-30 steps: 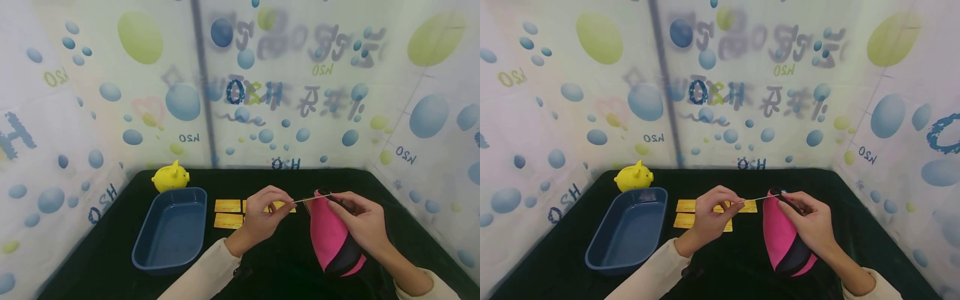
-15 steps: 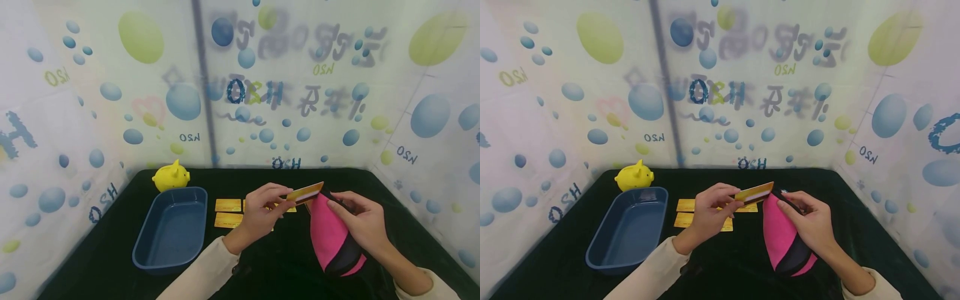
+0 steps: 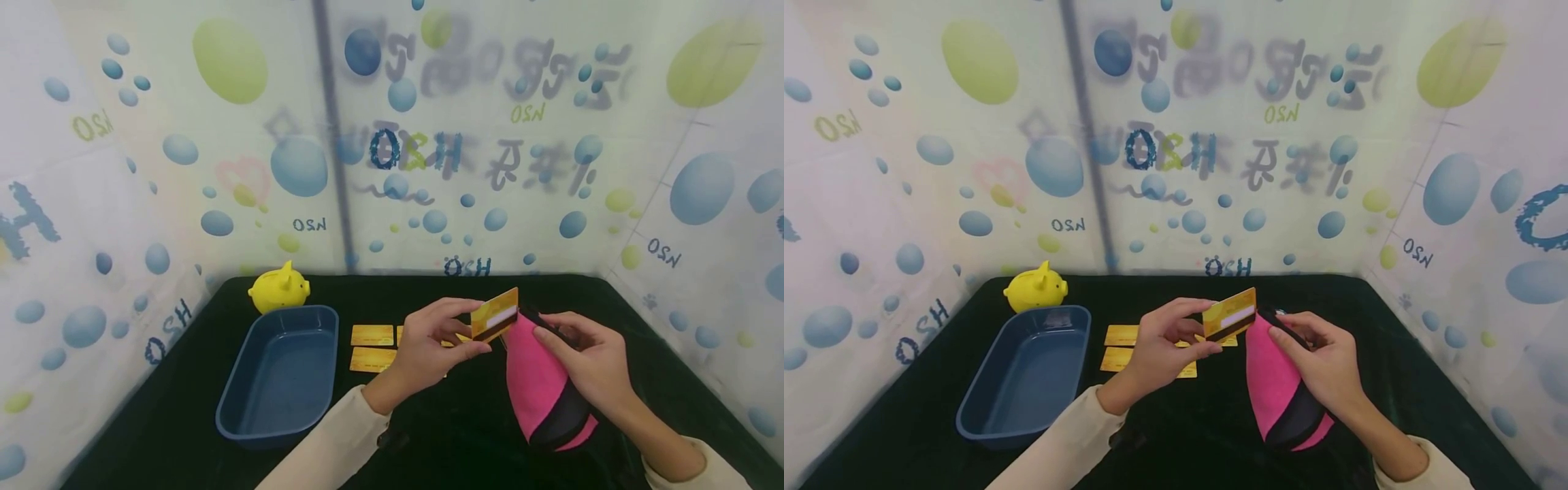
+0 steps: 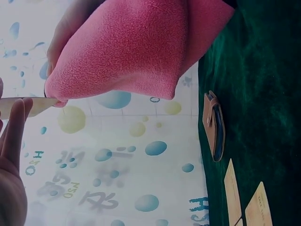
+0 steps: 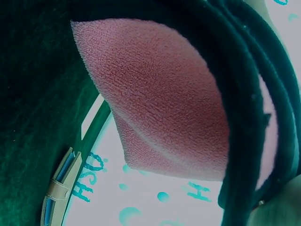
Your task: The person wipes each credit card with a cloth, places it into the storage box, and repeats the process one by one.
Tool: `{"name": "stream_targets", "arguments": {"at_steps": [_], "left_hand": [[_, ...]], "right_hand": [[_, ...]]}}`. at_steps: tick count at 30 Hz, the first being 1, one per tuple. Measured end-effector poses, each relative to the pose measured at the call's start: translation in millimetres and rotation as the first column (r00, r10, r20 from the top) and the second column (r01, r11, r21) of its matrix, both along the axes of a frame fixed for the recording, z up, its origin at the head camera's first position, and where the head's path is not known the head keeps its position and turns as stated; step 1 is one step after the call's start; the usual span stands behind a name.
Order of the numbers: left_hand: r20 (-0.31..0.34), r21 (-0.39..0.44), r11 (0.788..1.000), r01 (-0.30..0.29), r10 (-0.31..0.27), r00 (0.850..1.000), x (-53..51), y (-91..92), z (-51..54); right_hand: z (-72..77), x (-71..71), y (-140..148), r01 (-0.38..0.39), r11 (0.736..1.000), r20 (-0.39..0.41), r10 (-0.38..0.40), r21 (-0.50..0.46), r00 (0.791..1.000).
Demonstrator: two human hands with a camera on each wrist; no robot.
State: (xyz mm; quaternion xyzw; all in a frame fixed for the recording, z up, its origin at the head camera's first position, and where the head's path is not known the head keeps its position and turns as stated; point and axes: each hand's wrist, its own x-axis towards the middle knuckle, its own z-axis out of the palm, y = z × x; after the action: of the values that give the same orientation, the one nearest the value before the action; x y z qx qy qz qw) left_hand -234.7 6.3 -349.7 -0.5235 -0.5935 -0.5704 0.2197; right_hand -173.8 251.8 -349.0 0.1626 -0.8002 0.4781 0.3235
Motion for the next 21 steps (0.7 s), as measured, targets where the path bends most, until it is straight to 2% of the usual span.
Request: {"name": "stream_targets", "arguments": {"at_steps": [3, 13, 17, 21], "left_hand": [[0.017, -0.009, 0.999, 0.046, -0.046, 0.999, 0.2, -0.3, 0.3], [0.017, -0.021, 0.992, 0.125, -0.124, 0.992, -2.5, 0.2, -0.6], [-0.005, -0.015, 0.994, 0.112, -0.112, 0.994, -2.0, -0.5, 1.2], [-0.029, 0.001, 0.999, 0.039, -0.039, 0.999, -0.8, -1.5, 3.5]], "right_hand": [[-0.5, 0.0, 0.3, 0.003, 1.000, 0.006, -0.003, 0.002, 1.000], [-0.1, -1.3, -0.2, -0.015, 1.000, -0.001, 0.015, 0.003, 1.000], [0.5, -1.2, -0.4, -0.018, 1.000, -0.008, 0.018, 0.000, 1.000], [2.6, -0.2, -1.0, -0.026, 1.000, -0.014, 0.026, -0.008, 1.000]]}}
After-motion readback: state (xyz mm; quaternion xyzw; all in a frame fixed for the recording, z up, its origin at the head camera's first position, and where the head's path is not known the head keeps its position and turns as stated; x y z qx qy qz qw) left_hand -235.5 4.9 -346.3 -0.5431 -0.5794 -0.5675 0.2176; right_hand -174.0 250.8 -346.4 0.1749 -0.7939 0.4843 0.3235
